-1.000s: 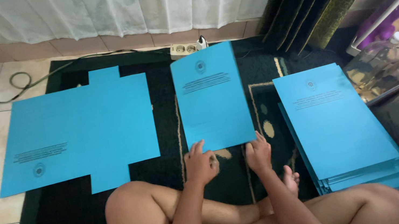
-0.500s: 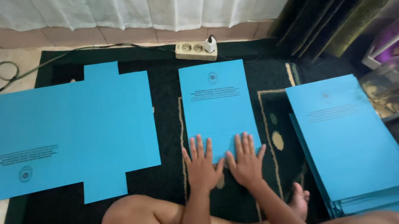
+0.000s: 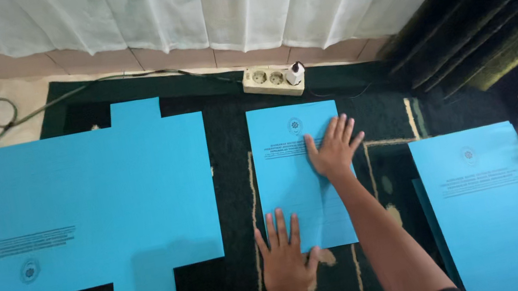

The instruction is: The person folds blue cardstock folders by hand. They pick up flat folders from a pile, fold them along the pre-scored lines, and place the finished folders into a separate stack.

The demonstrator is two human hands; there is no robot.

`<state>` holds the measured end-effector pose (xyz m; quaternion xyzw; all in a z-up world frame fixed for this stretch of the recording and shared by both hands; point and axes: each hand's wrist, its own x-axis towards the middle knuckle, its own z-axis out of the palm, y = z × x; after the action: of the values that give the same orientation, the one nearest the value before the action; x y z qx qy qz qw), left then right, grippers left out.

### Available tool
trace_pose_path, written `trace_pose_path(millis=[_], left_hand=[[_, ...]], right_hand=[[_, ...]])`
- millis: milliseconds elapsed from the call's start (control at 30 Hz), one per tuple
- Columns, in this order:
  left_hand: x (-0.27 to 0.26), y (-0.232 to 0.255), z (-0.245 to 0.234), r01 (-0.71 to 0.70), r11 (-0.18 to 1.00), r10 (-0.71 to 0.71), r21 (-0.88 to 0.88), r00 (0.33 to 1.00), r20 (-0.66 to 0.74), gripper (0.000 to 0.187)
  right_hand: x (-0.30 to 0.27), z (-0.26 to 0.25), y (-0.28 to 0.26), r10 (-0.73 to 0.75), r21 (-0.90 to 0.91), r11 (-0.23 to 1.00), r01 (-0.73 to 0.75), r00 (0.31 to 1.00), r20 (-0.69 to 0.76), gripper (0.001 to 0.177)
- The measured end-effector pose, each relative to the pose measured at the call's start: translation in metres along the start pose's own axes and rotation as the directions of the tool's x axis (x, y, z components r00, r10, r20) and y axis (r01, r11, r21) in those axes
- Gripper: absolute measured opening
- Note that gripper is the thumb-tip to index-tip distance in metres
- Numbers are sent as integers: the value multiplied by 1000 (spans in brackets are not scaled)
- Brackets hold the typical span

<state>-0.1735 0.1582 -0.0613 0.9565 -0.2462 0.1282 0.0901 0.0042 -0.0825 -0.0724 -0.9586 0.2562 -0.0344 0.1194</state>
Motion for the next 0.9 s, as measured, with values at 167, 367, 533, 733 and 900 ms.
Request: trace_pose_path(millis=[167, 367, 533, 733, 900], left_hand=[[3, -2, 4, 9, 988, -6, 153, 1000, -23, 102], [8, -4, -5, -8, 987, 18, 161, 998, -63, 100], [5, -4, -5, -7, 972, 20, 235, 998, -56, 99], [3, -2, 1, 19, 999, -19, -46, 1000, 3, 96], [-3, -2, 3, 1, 999, -1, -51, 1000, -11, 97]], right_hand=[[25, 9, -58, -135, -119, 983, 143, 988, 68, 104], [4, 22, -145, -535, 55, 845, 533, 835, 126, 91], [5, -27, -145, -654, 229, 756, 613, 724, 220, 77], [1, -4, -6, -259, 31, 966, 257, 953, 154, 86], [-120, 9, 22, -367, 9, 928, 373, 916, -161, 80]])
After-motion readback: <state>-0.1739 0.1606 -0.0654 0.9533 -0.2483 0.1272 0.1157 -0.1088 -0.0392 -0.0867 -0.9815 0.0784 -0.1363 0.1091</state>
